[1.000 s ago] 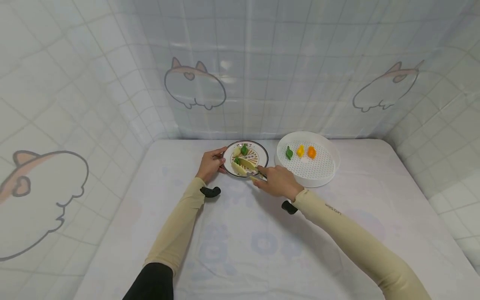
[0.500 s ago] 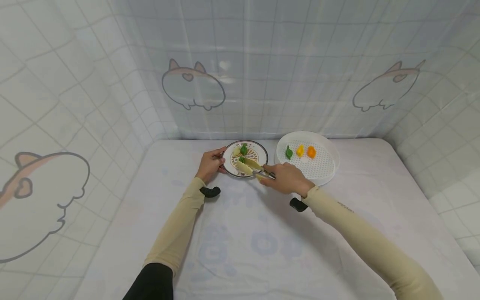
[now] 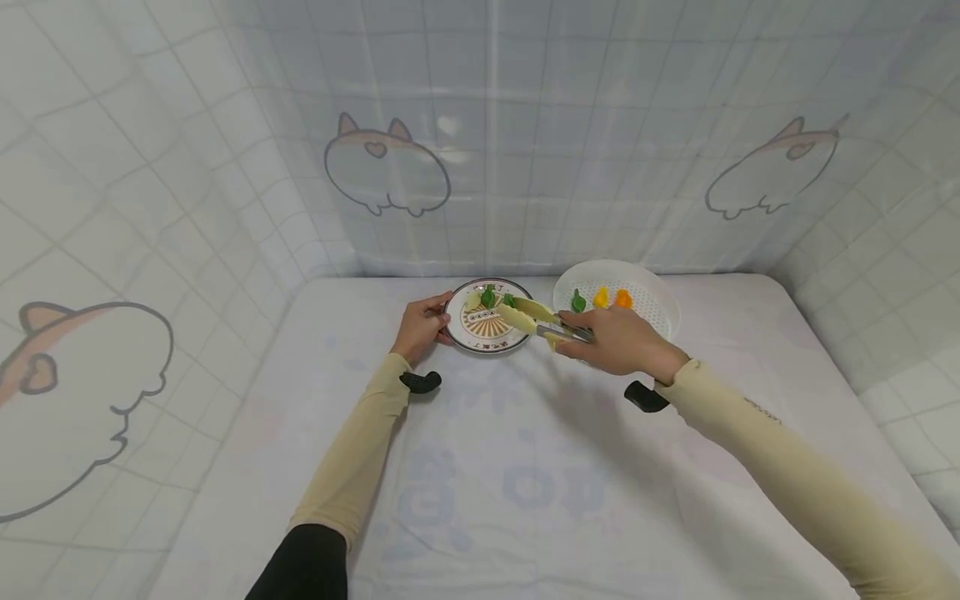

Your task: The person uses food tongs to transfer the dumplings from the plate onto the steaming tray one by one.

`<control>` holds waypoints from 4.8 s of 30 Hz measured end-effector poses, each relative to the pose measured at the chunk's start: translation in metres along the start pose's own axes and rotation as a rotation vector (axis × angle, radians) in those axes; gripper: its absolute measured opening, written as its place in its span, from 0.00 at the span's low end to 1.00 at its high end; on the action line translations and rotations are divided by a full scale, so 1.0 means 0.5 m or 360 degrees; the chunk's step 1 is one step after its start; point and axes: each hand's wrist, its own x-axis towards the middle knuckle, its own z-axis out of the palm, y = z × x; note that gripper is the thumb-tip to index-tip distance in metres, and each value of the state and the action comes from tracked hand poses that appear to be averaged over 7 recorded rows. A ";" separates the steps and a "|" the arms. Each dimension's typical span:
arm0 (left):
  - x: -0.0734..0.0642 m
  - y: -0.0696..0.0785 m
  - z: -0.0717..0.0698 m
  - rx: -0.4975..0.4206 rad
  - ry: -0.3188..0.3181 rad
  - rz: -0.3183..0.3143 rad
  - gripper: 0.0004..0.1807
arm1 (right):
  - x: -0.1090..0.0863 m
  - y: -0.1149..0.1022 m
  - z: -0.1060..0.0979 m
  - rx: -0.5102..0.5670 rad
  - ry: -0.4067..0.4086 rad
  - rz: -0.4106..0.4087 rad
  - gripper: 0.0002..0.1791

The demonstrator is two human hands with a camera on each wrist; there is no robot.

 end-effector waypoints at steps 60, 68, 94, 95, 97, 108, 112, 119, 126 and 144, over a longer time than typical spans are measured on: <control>0.000 0.009 -0.005 0.0018 -0.0005 -0.0071 0.32 | -0.111 0.153 -0.024 0.0083 -0.0247 0.0312 0.41; -0.001 0.004 -0.001 0.0006 0.0027 -0.0084 0.32 | -0.105 0.166 -0.013 0.0118 -0.0287 0.0360 0.42; 0.001 0.016 0.000 0.0044 0.0007 -0.0063 0.31 | -0.103 0.179 -0.030 0.0144 -0.0327 0.0424 0.48; 0.002 0.017 -0.001 0.0044 0.0007 -0.0064 0.31 | -0.104 0.179 -0.033 0.0148 -0.0326 0.0426 0.48; 0.004 0.017 -0.001 0.0042 0.0007 -0.0066 0.31 | -0.108 0.178 -0.041 0.0155 -0.0323 0.0428 0.49; -0.001 0.018 0.000 0.0078 0.0022 -0.0073 0.31 | -0.127 0.160 -0.081 0.0100 -0.0151 0.0355 0.49; -0.004 0.019 -0.001 0.0072 0.0022 -0.0066 0.31 | -0.120 0.141 -0.087 0.0024 0.0006 0.0274 0.47; -0.010 0.019 0.000 0.0070 0.0005 -0.0078 0.31 | -0.086 0.098 -0.070 0.0044 0.0244 0.0243 0.45; -0.010 0.018 -0.003 0.0086 0.0002 -0.0055 0.31 | -0.042 0.055 -0.041 0.0073 0.0261 0.0224 0.43; -0.002 0.017 -0.006 0.0037 0.0003 -0.0097 0.31 | 0.037 0.016 0.017 0.0080 0.0046 0.0154 0.41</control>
